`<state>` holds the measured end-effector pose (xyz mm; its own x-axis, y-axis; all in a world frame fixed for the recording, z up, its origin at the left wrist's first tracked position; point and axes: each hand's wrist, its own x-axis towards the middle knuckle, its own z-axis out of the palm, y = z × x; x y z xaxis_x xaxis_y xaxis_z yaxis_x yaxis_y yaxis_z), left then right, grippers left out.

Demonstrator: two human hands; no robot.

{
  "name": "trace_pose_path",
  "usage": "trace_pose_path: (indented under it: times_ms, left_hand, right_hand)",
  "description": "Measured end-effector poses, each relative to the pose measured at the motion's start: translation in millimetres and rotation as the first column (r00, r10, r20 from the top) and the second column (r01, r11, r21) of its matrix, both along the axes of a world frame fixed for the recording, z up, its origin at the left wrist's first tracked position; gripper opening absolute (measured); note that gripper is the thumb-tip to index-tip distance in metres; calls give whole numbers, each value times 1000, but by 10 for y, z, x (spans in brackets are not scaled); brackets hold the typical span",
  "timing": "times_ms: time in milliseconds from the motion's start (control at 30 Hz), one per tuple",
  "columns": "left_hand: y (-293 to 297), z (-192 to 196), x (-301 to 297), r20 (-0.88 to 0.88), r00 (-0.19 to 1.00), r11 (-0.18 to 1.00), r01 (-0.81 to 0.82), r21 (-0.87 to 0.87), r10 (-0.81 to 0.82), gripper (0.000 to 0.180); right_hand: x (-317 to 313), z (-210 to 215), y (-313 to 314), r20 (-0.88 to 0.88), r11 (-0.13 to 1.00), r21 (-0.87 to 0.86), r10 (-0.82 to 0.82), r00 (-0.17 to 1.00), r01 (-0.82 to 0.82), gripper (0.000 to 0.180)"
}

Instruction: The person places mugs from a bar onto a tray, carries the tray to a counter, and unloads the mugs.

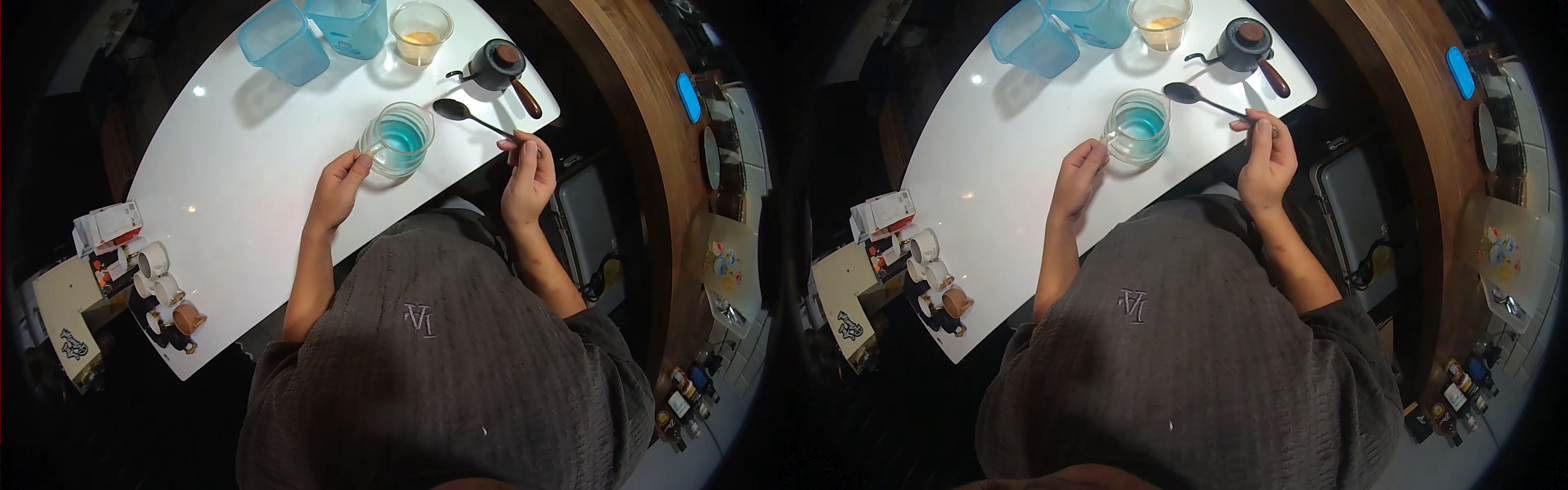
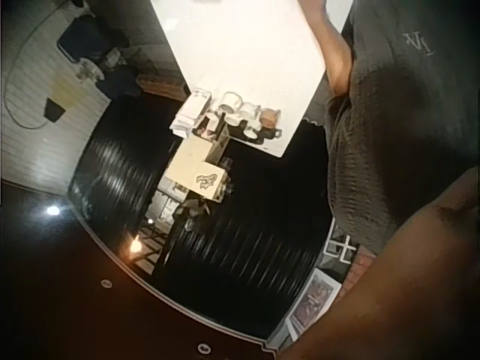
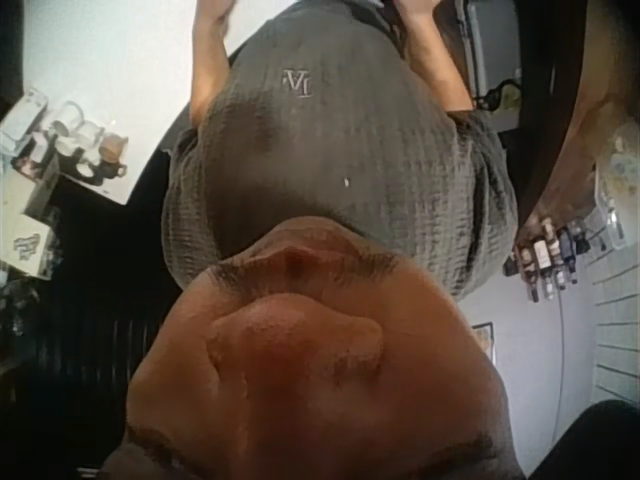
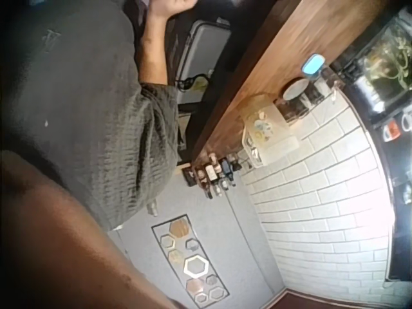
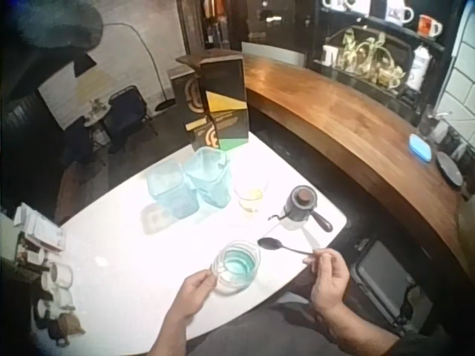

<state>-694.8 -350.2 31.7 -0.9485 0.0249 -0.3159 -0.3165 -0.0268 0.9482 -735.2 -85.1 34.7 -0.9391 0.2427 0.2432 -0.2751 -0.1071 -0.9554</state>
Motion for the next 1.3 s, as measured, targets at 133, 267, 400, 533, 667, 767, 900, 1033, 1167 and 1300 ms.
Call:
trace_pose_path:
  times_ms: [133, 267, 400, 533, 667, 767, 900, 1033, 1167, 1300]
  left_hand:
    - [37, 11, 23, 19, 1000, 1000, -18, 2, 17, 29]
    - [-12, -84, 88, 24, 996, 991, -86, 107, 84, 28]
    - [-68, -99, 153, 4, 994, 990, -109, 84, 109, 29]
    - [-171, -99, 244, 1, 993, 990, -119, 79, 119, 29]
    - [-228, -73, 365, -75, 988, 987, -124, 102, 132, 28]
    - [-290, -63, 459, -126, 981, 982, -130, 141, 148, 27]
    - [-420, -84, 603, -160, 976, 983, -128, 132, 148, 29]
    - [-545, -113, 732, -162, 972, 977, -147, 157, 173, 28]
    - [-640, -136, 808, -144, 974, 978, -154, 144, 174, 29]
    - [-647, -98, 733, -135, 982, 977, -109, 184, 135, 29]
  right_hand:
    - [-120, -300, 139, 116, 991, 128, -56, 992, 41, 23]
    - [-234, -450, 96, 171, 982, 173, -104, 980, 74, 26]
    - [-290, -571, 58, 264, 967, 232, -163, 950, 102, 25]
    - [-309, -656, 10, 272, 955, 259, -215, 938, 144, 25]
    - [-292, -704, 56, 230, 814, 559, -335, 914, 158, 24]
    - [-290, -728, 52, 219, 654, 749, -398, 891, 108, 21]
    - [-262, -694, -50, 153, 534, 838, -422, 894, 109, 20]
    - [-261, -705, -71, 57, 448, 880, -425, 903, 156, 18]
    - [-228, -731, -97, -6, 423, 881, -442, 897, 215, 17]
    - [-255, -739, -121, -65, 411, 871, -444, 894, 267, 15]
